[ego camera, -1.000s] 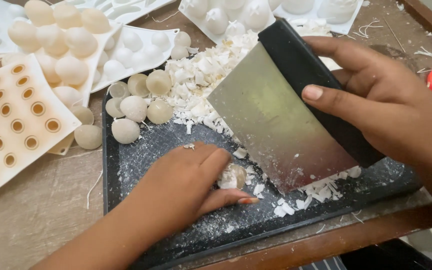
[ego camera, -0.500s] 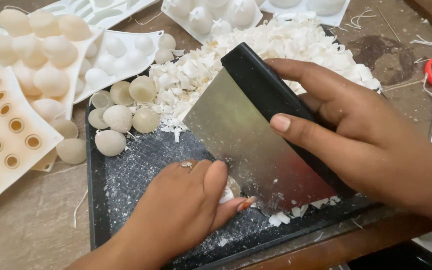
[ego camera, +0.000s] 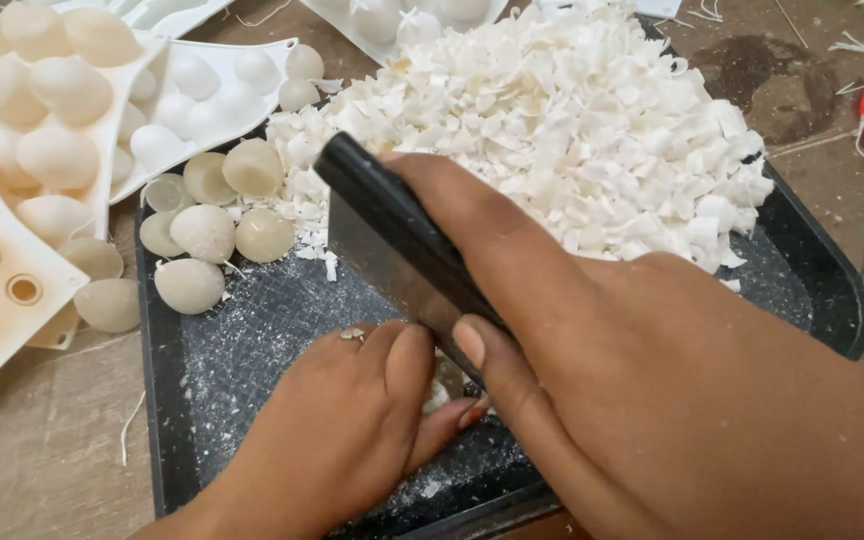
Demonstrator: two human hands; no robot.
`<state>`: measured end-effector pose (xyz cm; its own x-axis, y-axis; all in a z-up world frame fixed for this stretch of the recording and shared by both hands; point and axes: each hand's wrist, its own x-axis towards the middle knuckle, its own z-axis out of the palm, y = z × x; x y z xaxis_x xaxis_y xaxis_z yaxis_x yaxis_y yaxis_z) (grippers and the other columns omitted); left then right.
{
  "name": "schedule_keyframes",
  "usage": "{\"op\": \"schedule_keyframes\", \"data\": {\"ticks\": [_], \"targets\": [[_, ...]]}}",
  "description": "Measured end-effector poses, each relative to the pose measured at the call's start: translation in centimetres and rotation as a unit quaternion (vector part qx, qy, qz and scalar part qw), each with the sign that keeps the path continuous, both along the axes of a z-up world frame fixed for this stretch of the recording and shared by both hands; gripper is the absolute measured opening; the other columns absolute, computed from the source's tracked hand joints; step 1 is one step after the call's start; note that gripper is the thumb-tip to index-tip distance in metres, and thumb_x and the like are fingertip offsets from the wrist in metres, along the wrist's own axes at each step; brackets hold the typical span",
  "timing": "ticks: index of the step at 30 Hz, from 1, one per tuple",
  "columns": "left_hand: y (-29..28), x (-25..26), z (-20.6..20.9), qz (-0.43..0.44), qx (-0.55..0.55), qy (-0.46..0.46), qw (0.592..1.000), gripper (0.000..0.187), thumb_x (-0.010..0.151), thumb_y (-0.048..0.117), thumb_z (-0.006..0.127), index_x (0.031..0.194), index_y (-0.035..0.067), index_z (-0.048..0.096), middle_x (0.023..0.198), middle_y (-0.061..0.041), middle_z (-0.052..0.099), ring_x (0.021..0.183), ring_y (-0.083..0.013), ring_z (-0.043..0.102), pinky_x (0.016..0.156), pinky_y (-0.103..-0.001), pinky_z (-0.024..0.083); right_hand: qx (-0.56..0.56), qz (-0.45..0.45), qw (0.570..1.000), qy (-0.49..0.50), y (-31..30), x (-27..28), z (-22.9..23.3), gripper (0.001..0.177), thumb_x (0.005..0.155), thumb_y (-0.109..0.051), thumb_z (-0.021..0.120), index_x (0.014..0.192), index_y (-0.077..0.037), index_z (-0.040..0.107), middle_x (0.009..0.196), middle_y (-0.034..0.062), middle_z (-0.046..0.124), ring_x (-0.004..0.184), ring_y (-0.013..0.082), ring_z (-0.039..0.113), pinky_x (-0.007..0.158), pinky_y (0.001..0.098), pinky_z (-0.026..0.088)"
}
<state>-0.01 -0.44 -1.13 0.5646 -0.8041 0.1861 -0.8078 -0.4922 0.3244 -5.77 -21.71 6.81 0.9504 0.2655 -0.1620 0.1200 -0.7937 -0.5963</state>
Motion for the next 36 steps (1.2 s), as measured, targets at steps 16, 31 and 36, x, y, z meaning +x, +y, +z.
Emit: {"op": "schedule_keyframes", "data": {"ticks": [16,31,36], "targets": [[0.2,-0.1,-0.3,-0.034,-0.026,-0.026,0.999,0.029,0.082,0.022,0.072,0.092,-0.004,0.062,0.083,-0.024,0.065,0.068,-0.0411,0.063,0.062,-0.050,0.050,-0.123,0.057,0.991,0.007,3.7,3.0,4.3,0.095,0.089,-0.022,0.061,0.166,-0.007,0.007,0.066,0.0150,0.069,0.057,0.0316,0.069,0.052,0.0433,0.054],[-0.2,-0.2,0.0,-0.062,-0.075,-0.035,0.995,0.026,0.085,0.023,0.075,0.088,-0.001,0.066,0.080,-0.024,0.065,0.065,-0.0423,0.063,0.058,-0.050,0.049,-0.106,0.021,0.994,0.014,4.6,3.4,5.5,0.087,0.087,-0.019,0.060,0.161,-0.003,0.017,0.069,0.0176,0.071,0.063,0.0307,0.073,0.057,0.0423,0.058],[-0.2,-0.1,-0.4,-0.088,-0.096,-0.052,0.990,0.024,0.090,0.025,0.075,0.091,0.003,0.065,0.078,-0.020,0.066,0.069,-0.0429,0.063,0.062,-0.051,0.050,-0.115,0.038,0.992,0.036,5.1,4.1,4.8,0.085,0.089,-0.016,0.058,0.161,-0.003,0.015,0.069,0.0187,0.071,0.063,0.0316,0.073,0.058,0.0421,0.058]]}}
